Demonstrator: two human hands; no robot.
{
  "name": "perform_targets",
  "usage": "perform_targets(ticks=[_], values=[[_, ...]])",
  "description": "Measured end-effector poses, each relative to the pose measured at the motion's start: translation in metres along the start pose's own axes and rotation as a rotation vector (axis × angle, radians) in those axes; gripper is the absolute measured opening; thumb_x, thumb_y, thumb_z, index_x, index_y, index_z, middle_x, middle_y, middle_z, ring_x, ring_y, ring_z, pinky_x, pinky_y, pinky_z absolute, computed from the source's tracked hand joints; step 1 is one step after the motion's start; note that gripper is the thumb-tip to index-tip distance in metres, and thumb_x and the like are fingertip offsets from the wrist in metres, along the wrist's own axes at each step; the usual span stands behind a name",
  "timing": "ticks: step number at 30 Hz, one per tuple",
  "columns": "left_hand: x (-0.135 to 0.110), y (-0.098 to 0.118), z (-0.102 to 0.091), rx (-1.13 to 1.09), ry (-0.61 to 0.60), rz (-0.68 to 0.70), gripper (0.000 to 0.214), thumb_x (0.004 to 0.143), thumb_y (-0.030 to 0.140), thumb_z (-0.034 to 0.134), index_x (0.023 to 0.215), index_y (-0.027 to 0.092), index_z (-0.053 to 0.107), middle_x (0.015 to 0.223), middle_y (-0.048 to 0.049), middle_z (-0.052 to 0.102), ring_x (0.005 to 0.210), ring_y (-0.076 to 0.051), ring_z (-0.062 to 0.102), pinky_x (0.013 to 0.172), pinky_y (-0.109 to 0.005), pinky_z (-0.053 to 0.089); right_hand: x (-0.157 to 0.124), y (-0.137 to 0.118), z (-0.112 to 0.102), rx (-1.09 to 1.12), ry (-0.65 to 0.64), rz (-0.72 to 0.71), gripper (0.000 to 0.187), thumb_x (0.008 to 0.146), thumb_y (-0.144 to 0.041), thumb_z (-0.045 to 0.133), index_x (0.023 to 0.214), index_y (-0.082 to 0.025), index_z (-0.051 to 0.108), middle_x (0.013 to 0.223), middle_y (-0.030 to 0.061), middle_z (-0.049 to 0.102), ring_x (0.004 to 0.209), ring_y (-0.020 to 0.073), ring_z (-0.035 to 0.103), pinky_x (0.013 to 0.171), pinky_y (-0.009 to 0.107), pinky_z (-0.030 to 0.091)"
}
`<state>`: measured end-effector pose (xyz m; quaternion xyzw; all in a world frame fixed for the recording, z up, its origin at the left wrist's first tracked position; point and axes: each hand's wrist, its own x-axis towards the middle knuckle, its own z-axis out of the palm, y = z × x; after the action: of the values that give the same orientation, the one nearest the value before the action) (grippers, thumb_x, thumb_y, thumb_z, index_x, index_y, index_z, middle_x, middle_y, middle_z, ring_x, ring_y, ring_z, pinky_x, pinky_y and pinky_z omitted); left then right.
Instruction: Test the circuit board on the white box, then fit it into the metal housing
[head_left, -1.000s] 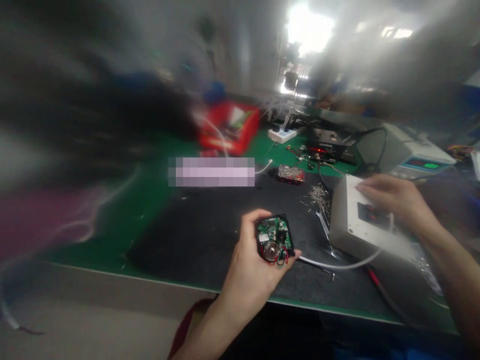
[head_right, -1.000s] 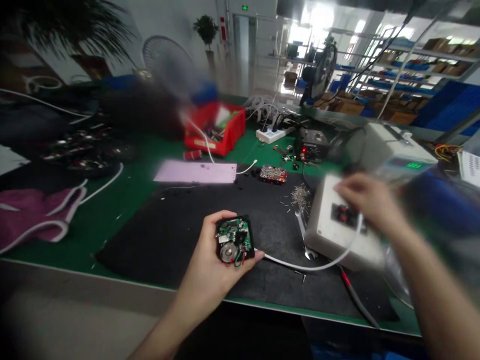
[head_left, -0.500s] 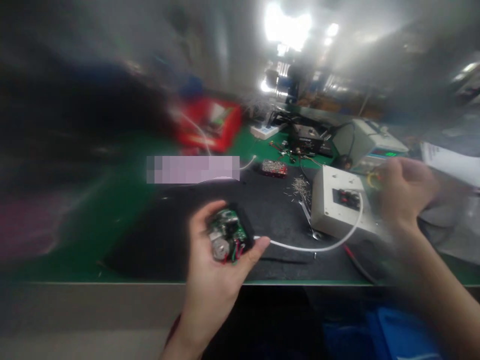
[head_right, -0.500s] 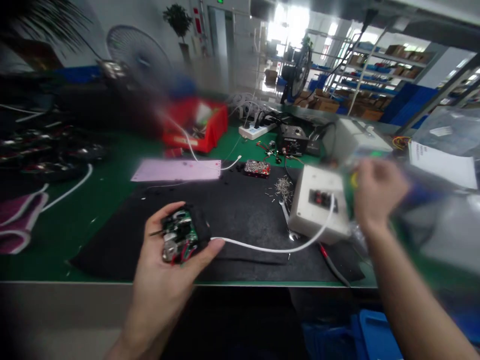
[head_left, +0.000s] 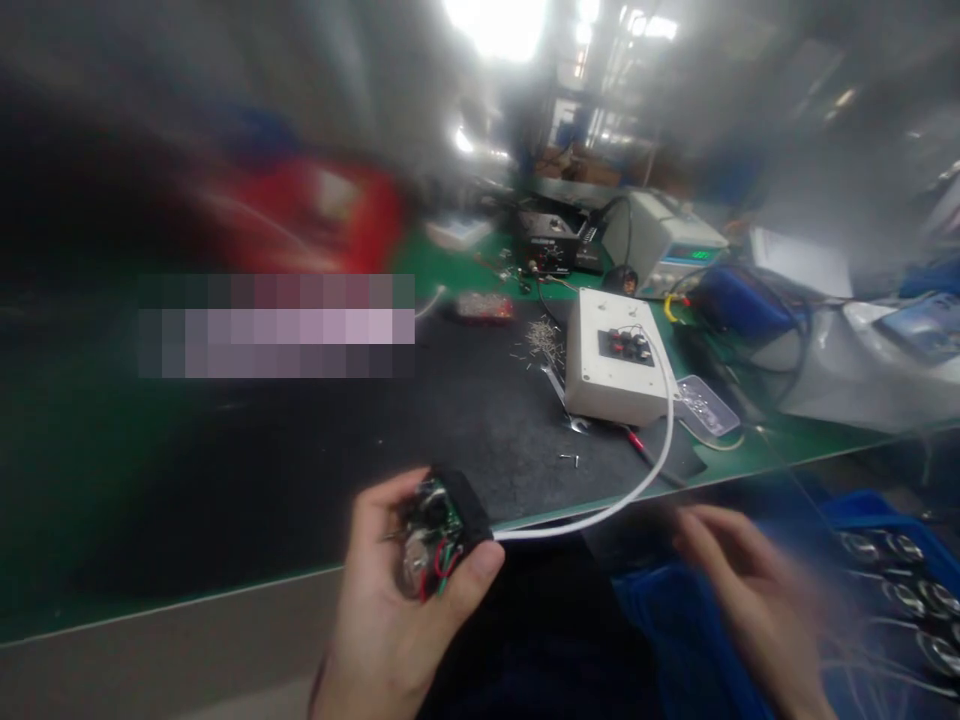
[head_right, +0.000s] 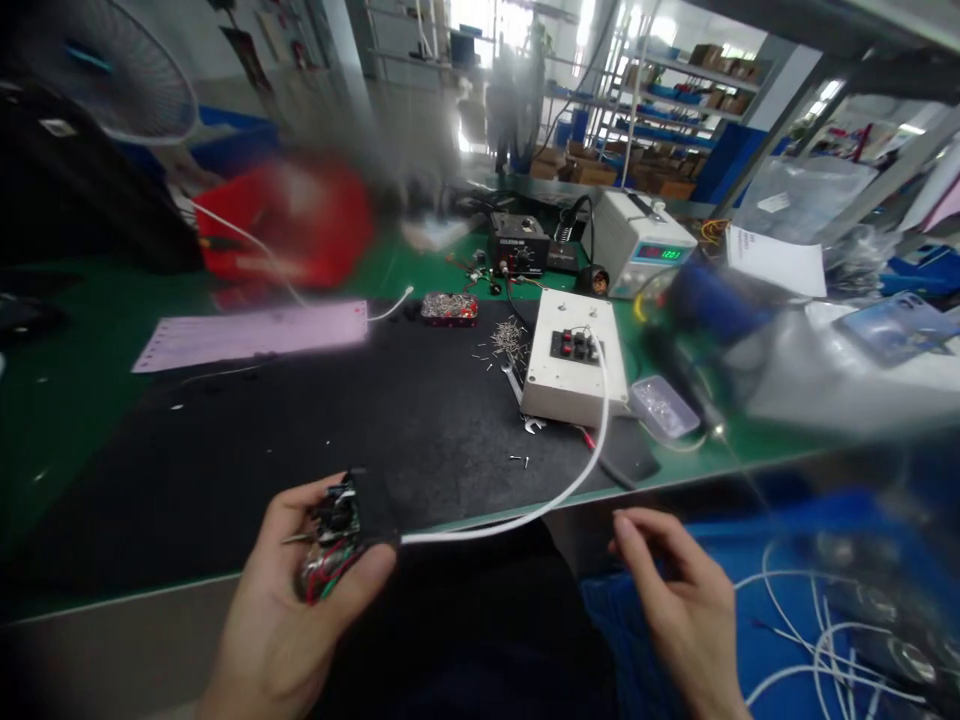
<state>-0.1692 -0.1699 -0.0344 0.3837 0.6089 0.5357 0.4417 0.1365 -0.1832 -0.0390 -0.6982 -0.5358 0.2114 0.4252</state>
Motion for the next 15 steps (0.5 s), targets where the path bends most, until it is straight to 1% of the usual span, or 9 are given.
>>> perform_targets(ticks=[2,3,4,5,7,9,11,13,15], values=[[-0.007,-0.002,0.010,0.040,-0.096,0.029,0.070,0.075,0.056,0.088,0.128,0.025,0.053,0.109,-0.0059,0.068,0.085,-0.022,0.071,0.070,-0.030,0.060,-0.024,-0.001,0.012,0.126,-0.145,-0.022,0.022,0.095,-0.045,0.074,0.105,-0.026,0.076,0.088,0.0019,0.074,0.074,0.0169,0.072,0.067,0.022,0.056],[-0.011,-0.002,0.016,0.046,-0.144,0.048,0.069,0.080,0.062,0.082,0.129,0.025,0.051,0.113,-0.0075,0.068,0.090,-0.024,0.071,0.073,-0.032,0.060,-0.034,-0.003,0.019,0.196,-0.221,-0.033,0.021,0.096,-0.042,0.074,0.111,-0.028,0.075,0.090,0.0014,0.074,0.077,0.0159,0.072,0.069,0.021,0.057],[-0.015,-0.002,0.023,0.044,-0.187,0.058,0.068,0.084,0.067,0.075,0.131,0.025,0.050,0.118,-0.0091,0.067,0.097,-0.026,0.071,0.077,-0.033,0.060,-0.042,-0.007,0.027,0.273,-0.298,-0.036,0.026,0.096,-0.040,0.074,0.120,-0.030,0.072,0.094,0.0013,0.074,0.080,0.0155,0.072,0.072,0.020,0.057],[-0.020,-0.001,0.031,0.035,-0.222,0.060,0.068,0.087,0.071,0.069,0.133,0.025,0.048,0.123,-0.0105,0.066,0.103,-0.028,0.070,0.079,-0.035,0.060,-0.049,-0.012,0.034,0.358,-0.366,-0.034,0.035,0.097,-0.039,0.075,0.130,-0.031,0.068,0.099,0.0017,0.074,0.083,0.0153,0.072,0.075,0.021,0.057],[-0.031,0.001,0.046,0.021,-0.257,0.042,0.069,0.089,0.077,0.060,0.134,0.026,0.047,0.128,-0.0121,0.065,0.114,-0.031,0.068,0.080,-0.036,0.060,-0.057,-0.023,0.046,0.516,-0.465,-0.023,0.053,0.096,-0.041,0.075,0.145,-0.034,0.057,0.109,0.0033,0.072,0.086,0.0153,0.070,0.078,0.023,0.057],[-0.040,0.002,0.058,0.025,-0.250,0.038,0.067,0.090,0.078,0.057,0.131,0.026,0.049,0.129,-0.0123,0.065,0.118,-0.034,0.066,0.077,-0.037,0.060,-0.059,-0.033,0.055,0.625,-0.497,0.004,0.062,0.097,-0.045,0.074,0.153,-0.033,0.050,0.117,0.0058,0.069,0.091,0.0168,0.069,0.081,0.026,0.056],[-0.048,0.002,0.064,0.051,-0.230,0.062,0.062,0.093,0.075,0.053,0.131,0.026,0.052,0.131,-0.0116,0.064,0.119,-0.034,0.066,0.083,-0.041,0.061,-0.057,-0.041,0.059,0.681,-0.504,0.029,0.062,0.099,-0.047,0.071,0.154,-0.030,0.049,0.119,0.0078,0.067,0.096,0.0192,0.068,0.084,0.029,0.055],[-0.050,-0.002,0.061,0.078,-0.222,0.083,0.056,0.097,0.071,0.050,0.131,0.027,0.054,0.132,-0.0102,0.064,0.117,-0.033,0.067,0.089,-0.043,0.061,-0.053,-0.046,0.057,0.688,-0.505,0.010,0.056,0.100,-0.047,0.069,0.152,-0.028,0.055,0.121,0.0089,0.068,0.102,0.0215,0.068,0.087,0.030,0.055],[-0.044,-0.010,0.052,0.078,-0.245,0.088,0.047,0.099,0.064,0.053,0.129,0.028,0.057,0.132,-0.0082,0.064,0.114,-0.031,0.069,0.089,-0.042,0.062,-0.049,-0.048,0.053,0.650,-0.493,-0.060,0.050,0.101,-0.045,0.068,0.147,-0.027,0.061,0.121,0.0086,0.069,0.104,0.0220,0.069,0.088,0.030,0.056]])
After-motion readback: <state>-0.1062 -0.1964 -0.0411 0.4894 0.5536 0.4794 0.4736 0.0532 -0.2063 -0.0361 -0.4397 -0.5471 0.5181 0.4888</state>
